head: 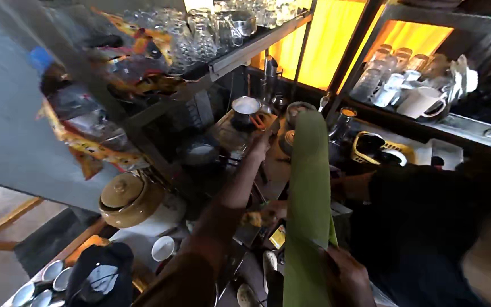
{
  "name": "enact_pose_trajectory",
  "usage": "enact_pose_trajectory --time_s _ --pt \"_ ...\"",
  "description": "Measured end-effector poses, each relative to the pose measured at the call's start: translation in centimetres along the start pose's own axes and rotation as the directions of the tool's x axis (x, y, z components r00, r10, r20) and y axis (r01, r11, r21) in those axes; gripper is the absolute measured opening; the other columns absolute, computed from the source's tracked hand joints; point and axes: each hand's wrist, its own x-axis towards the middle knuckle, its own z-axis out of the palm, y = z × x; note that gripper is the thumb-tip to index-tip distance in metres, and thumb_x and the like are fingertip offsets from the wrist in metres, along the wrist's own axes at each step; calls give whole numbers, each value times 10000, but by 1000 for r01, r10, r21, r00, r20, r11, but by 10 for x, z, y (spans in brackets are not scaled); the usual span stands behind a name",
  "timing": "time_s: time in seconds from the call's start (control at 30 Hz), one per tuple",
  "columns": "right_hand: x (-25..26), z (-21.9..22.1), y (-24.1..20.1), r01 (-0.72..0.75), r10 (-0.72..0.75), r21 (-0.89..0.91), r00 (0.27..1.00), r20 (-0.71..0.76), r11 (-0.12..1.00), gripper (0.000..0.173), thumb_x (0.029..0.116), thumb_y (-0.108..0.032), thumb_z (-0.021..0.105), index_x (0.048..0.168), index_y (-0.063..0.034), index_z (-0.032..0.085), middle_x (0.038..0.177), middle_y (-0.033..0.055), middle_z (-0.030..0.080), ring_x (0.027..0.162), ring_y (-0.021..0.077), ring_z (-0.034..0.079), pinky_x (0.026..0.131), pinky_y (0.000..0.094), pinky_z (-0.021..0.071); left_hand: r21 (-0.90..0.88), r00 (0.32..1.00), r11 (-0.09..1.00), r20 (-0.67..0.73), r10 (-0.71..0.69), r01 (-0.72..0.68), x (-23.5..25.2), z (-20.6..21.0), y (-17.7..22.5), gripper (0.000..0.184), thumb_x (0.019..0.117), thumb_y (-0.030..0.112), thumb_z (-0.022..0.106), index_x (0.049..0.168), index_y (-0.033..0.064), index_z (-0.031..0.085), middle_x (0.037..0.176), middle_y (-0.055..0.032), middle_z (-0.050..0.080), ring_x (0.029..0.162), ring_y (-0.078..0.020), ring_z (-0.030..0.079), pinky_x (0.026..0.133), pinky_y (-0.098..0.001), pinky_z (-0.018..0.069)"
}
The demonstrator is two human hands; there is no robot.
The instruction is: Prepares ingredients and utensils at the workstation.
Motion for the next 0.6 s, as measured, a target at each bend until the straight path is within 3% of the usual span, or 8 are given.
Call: enact_pose_trajectory --time_s 0.1,0.2,0.33,0.43,0.6 --pt "29 -1 11 -31 31 17 1000 -4 999 164 968 -135 636 961 -55 778 946 100 753 849 202 737 764 387 631 -22 994 998 -90 -56 54 45 4 14 650 992 446 628 1488 61 460 1516 -206 465 1376 -357 481 1090 -562 453" --pt "63 -23 9 -182 176 27 973 152 983 219 1010 -148 609 1041 -9 775 1052 167 757 982 304 738 891 467 594 -105 986 989 -115 -119 107 97 4 14 659 1024 476 562 1535 94 394 1552 -201 418 1400 -357 456 1098 -566 444" --pt "78 -8 65 -152 151 4 986 73 988 162 981 -135 615 998 -57 755 930 106 728 839 242 720 745 444 617 -183 984 974 -91 -152 134 154 0 12 695 994 532 589 1514 108 408 1456 -209 524 1268 -355 591 988 -505 555" --pt "87 -3 96 -211 215 -55 974 68 976 183 1006 -159 591 1049 -78 749 940 96 729 833 245 719 740 475 616 -261 987 958 -74 -140 116 180 -1 7 648 994 491 616 1489 119 423 1395 -197 551 1191 -341 625 936 -479 581" --pt "125 0 128 -212 233 -142 960 152 967 166 1029 -161 589 1072 -90 732 935 104 704 809 276 703 722 520 602 -179 975 967 -97 -200 180 188 -5 4 589 1020 450 569 1468 93 433 1324 -198 603 1114 -310 663 900 -440 586"
